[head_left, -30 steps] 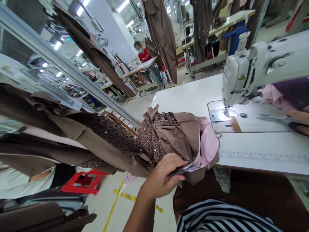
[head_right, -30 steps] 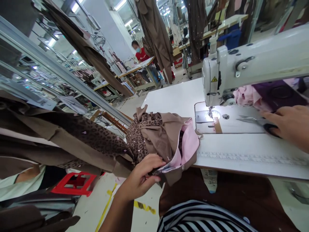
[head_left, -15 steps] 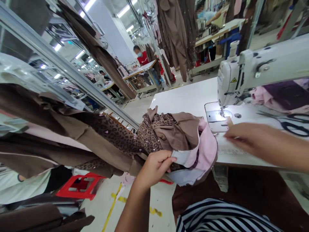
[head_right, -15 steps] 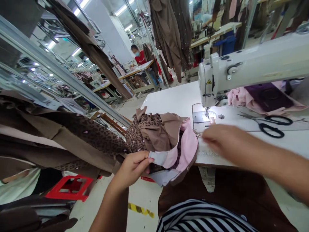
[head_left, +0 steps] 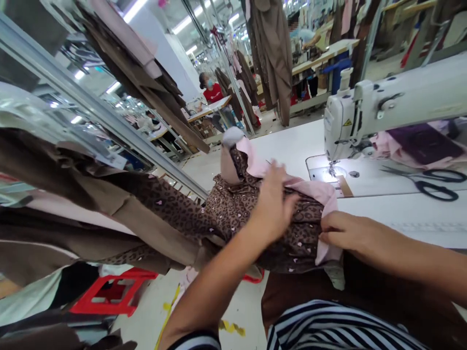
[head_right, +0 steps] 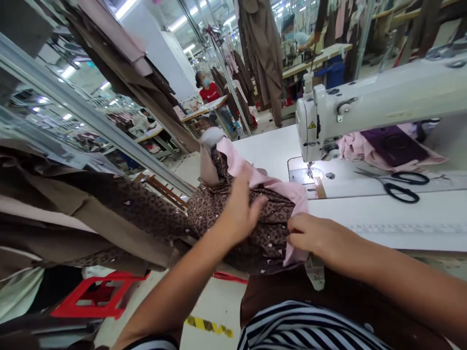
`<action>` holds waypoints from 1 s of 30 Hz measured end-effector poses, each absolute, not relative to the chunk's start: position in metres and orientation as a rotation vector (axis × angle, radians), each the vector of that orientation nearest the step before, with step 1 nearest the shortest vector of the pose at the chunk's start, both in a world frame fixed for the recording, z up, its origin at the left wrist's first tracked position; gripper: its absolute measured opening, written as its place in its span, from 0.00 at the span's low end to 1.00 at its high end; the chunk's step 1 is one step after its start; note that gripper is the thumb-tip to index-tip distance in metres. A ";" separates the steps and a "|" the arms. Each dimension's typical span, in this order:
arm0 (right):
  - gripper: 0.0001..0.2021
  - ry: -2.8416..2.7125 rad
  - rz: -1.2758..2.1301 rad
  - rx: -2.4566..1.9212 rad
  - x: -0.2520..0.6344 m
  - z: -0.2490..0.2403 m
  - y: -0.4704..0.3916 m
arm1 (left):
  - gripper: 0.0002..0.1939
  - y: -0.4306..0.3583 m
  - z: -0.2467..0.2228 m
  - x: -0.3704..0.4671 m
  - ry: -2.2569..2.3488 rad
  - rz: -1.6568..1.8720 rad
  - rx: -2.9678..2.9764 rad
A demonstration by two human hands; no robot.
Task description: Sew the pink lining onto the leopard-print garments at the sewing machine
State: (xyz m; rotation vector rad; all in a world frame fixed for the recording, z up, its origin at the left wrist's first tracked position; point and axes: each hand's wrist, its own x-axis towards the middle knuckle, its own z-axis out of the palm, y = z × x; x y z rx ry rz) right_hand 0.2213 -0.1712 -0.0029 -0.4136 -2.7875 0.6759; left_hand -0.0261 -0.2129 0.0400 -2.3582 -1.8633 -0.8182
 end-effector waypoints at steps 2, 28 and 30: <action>0.22 -2.645 0.749 -0.495 0.243 -0.009 -0.164 | 0.40 -0.223 0.014 -0.006 -2.020 -0.469 -2.588; 0.20 -2.580 0.543 -0.978 0.217 -0.003 -0.120 | 0.21 -0.201 0.011 -0.008 -2.161 -0.196 -2.386; 0.22 -2.595 0.554 -1.046 0.190 -0.002 -0.110 | 0.29 -0.202 0.009 -0.002 -2.206 -0.092 -2.425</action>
